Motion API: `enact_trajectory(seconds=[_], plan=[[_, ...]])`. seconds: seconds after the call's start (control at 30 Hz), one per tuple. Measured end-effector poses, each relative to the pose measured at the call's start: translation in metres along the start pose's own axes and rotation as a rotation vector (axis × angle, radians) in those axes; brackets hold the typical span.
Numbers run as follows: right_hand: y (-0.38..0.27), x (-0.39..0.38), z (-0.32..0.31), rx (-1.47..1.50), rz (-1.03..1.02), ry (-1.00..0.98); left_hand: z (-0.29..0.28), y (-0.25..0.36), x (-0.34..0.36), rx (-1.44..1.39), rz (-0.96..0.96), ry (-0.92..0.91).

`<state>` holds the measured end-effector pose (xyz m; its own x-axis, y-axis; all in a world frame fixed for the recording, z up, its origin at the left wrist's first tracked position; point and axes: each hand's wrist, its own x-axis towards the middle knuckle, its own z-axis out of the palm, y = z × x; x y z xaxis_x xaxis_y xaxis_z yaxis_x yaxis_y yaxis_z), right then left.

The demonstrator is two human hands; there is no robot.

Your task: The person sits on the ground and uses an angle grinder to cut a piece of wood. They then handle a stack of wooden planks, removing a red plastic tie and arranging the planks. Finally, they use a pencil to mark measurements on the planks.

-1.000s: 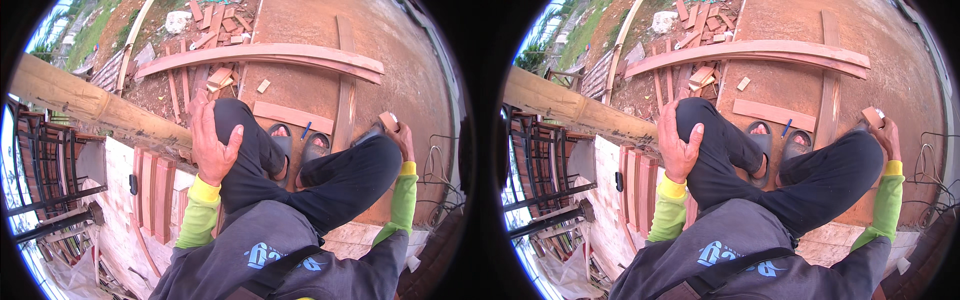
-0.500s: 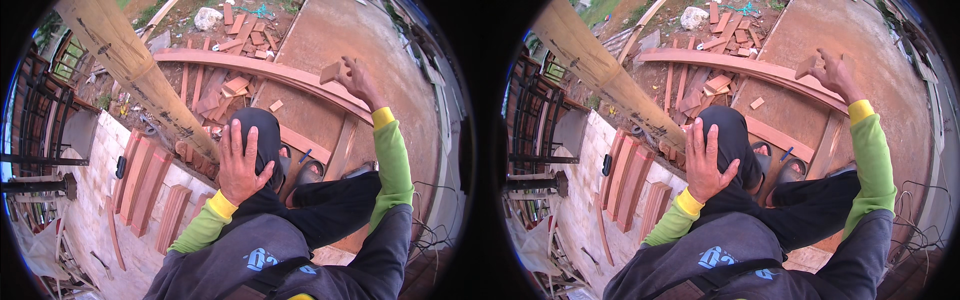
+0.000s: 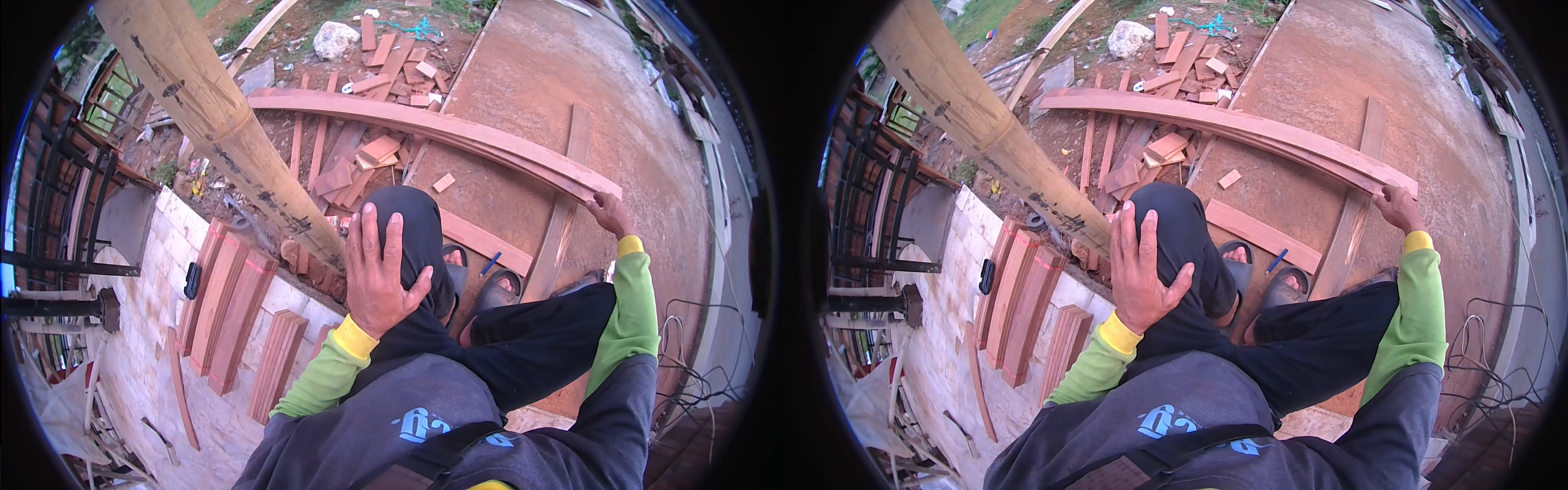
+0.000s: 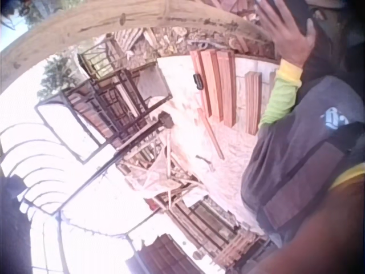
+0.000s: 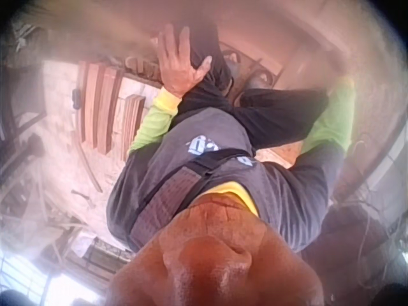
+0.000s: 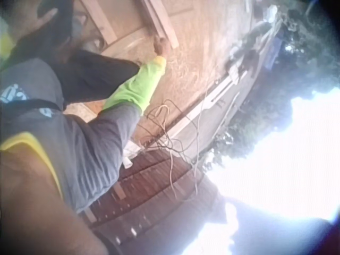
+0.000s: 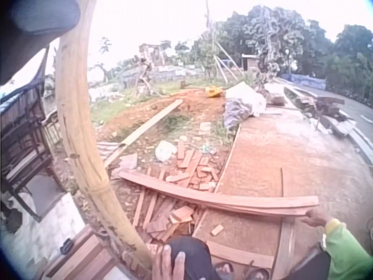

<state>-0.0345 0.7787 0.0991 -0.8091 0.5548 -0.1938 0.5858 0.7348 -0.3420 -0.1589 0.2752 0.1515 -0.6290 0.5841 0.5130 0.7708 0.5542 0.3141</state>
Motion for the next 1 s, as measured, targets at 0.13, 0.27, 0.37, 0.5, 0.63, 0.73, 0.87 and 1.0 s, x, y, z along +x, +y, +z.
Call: enact_trajectory(seconds=[0.13, 0.27, 0.37, 0.5, 0.63, 0.73, 0.87, 1.0], plan=[[0.025, -0.012, 0.001, 0.114, 0.306, -0.161, -0.001, 0.003, 0.0, 0.01, -0.011, -0.008], [0.01, -0.005, 0.005, 0.283, 0.163, -0.021, -0.001, 0.001, -0.003, 0.004, -0.02, -0.007], [-0.001, 0.003, -0.001, 0.188, 0.026, -0.078, -0.001, -0.002, -0.006, -0.014, -0.037, -0.007], [-0.014, 0.006, 0.001, 0.182, 0.012, -0.192, -0.011, 0.0, -0.018, -0.071, -0.05, 0.017], [-0.005, 0.003, 0.011, 0.12, 0.089, -0.244, -0.017, -0.005, -0.055, -0.146, -0.094, -0.001], [0.007, 0.004, 0.011, 0.105, 0.151, -0.317, -0.026, -0.01, -0.082, -0.313, -0.215, 0.024], [0.016, 0.002, 0.011, 0.105, 0.174, -0.329, -0.038, -0.027, -0.127, -0.535, -0.565, 0.0], [0.022, 0.006, 0.013, 0.151, 0.182, -0.286, -0.047, -0.05, -0.176, -0.382, -0.736, 0.103]])
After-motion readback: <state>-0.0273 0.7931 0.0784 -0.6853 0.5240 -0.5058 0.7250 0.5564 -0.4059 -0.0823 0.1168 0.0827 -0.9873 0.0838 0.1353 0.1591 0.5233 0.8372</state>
